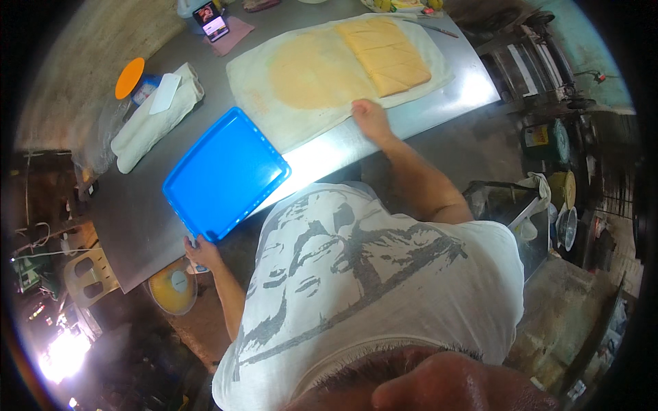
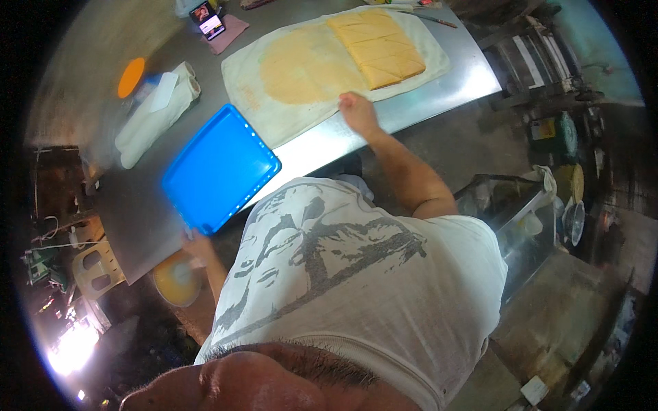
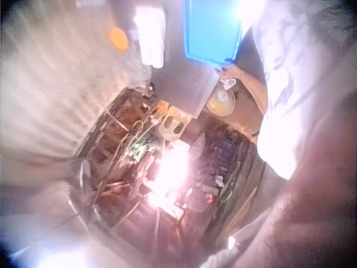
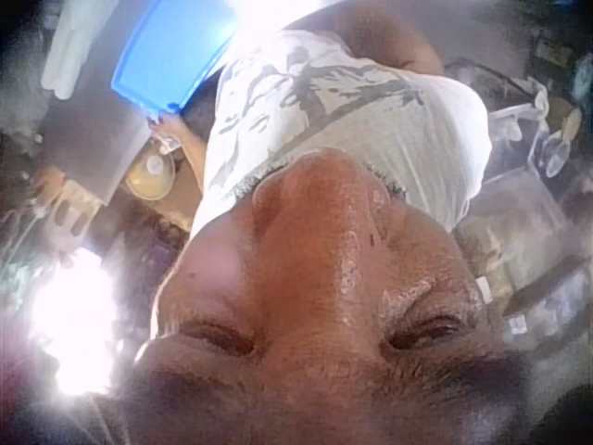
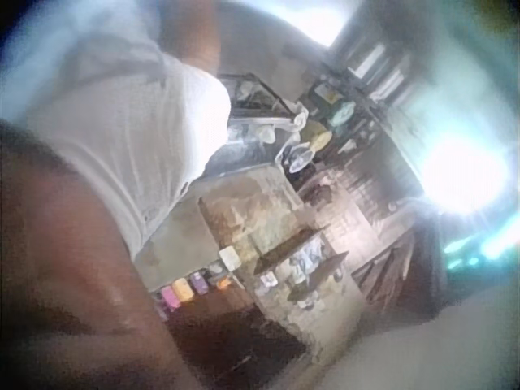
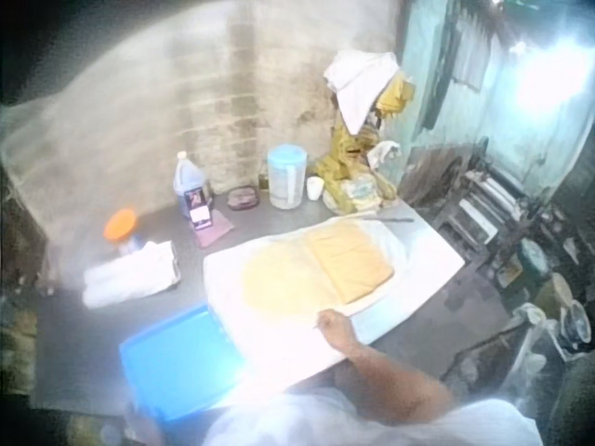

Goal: The person places a blue tray on a stainless steel counter, then uses a knife to cut a large block of yellow cheese into triangular wedges. The cut pieces are transferred one by one into the blue tray.

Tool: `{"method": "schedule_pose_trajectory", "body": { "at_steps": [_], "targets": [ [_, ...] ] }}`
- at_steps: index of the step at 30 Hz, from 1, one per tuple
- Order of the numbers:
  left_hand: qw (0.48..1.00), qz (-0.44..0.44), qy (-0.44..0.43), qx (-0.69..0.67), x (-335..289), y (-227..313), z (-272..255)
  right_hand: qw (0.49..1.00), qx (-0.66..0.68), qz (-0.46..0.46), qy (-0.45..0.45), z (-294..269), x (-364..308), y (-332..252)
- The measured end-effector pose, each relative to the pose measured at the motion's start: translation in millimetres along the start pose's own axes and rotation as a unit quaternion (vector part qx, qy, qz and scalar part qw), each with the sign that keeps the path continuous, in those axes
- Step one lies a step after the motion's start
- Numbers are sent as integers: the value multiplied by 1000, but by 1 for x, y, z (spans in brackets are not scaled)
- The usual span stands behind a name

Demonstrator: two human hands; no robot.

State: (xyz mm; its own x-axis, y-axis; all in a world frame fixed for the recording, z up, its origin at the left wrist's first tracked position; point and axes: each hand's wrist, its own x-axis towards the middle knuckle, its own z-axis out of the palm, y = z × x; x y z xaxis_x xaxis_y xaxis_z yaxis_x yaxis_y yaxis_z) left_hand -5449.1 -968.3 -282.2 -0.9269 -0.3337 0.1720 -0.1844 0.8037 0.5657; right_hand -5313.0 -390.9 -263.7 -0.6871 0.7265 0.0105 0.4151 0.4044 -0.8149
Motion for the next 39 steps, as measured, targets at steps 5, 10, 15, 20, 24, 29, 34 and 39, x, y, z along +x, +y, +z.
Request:
{"method": "schedule_pose_trajectory", "body": {
  "at_steps": [5,10,15,20,24,29,34,39],
  "targets": [
    [998,58,15,-10,-45,88,12,993,4,25,115,-98,91,40],
    [991,116,-61,-9,-97,194,46,985,-53,31,164,-166,153,108],
    [978,170,-121,3,-135,251,66,967,-203,38,151,-219,228,156],
    [969,178,-165,52,-156,252,65,919,-376,94,67,-257,325,172],
    [972,144,-164,90,-169,249,54,894,-432,94,70,-270,378,201],
    [965,153,-156,144,-186,233,34,890,-441,114,5,-278,421,218],
    [960,152,-180,153,-200,235,33,870,-476,123,-34,-276,435,232],
    [963,176,-173,109,-189,250,50,861,-500,72,-60,-288,421,225]
  ]
}}
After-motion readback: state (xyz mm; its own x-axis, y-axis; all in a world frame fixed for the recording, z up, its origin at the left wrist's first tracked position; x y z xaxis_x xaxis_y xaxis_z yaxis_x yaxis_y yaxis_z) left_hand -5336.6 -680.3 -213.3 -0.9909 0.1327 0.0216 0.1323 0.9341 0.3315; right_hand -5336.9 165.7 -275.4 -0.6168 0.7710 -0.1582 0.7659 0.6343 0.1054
